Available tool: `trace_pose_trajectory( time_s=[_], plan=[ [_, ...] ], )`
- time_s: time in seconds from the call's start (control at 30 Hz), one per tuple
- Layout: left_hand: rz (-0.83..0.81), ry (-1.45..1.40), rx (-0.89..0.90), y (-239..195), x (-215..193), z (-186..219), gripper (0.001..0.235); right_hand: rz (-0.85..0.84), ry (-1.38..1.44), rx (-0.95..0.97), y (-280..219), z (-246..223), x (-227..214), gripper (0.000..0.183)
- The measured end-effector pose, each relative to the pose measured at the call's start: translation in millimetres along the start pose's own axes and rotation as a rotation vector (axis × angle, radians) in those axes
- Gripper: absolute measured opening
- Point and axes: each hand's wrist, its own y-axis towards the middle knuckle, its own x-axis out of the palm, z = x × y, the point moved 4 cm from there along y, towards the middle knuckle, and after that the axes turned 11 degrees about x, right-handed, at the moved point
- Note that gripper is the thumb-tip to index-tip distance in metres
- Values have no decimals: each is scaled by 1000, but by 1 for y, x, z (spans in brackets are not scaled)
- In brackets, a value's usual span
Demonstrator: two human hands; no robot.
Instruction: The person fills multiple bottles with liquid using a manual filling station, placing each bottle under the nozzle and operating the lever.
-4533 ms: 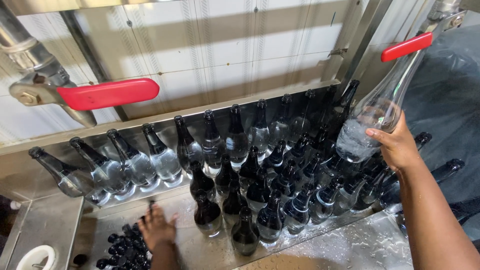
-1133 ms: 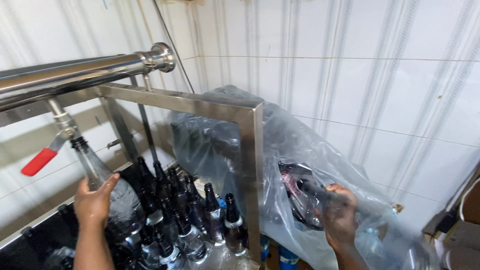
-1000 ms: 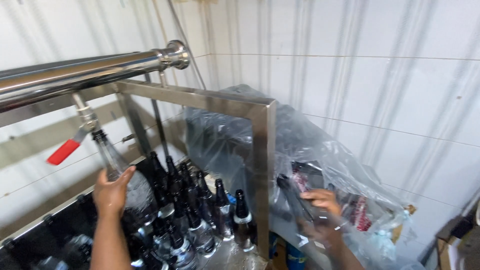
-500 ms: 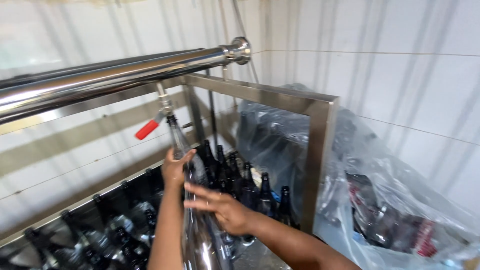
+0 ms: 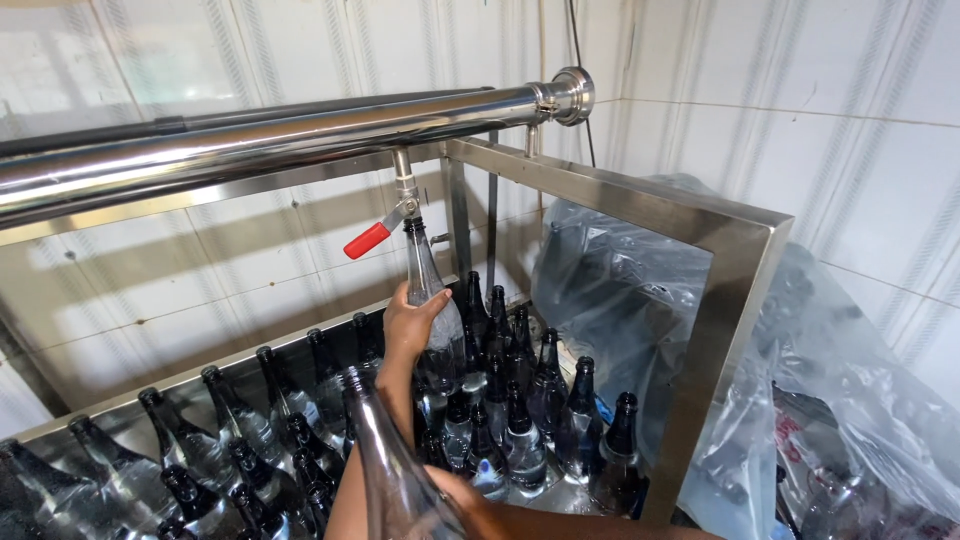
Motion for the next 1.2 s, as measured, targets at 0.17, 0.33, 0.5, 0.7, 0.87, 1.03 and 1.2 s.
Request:
trace_pose_trajectory(
  time_s=[0.17,0.33,0.5,0.7,0.87,1.03,1.2],
  plan=[
    [31,-10,19,-12,-5,18,74,233,-297,-349,-65,-119,-18,100],
    [44,-3,43,9,-1,-14,67,765,-622,-150,-79,-237,-61,138],
    [46,78,39,37,2,-58,67,733,-646,-85,-29,-225,-121,138],
    [26,41,56,10,2,-16,67,688,-633,-7,2,-213,-134,134],
    [49,16,54,3,2,-8,66,708,-677,-34,26,-203,-152,131],
    [111,23,125,14,7,-8,66,699,-681,-99,40,-205,-155,126],
    [118,129,68,0,7,-18,75,699,-744,-103,53,-200,-160,123]
  ],
)
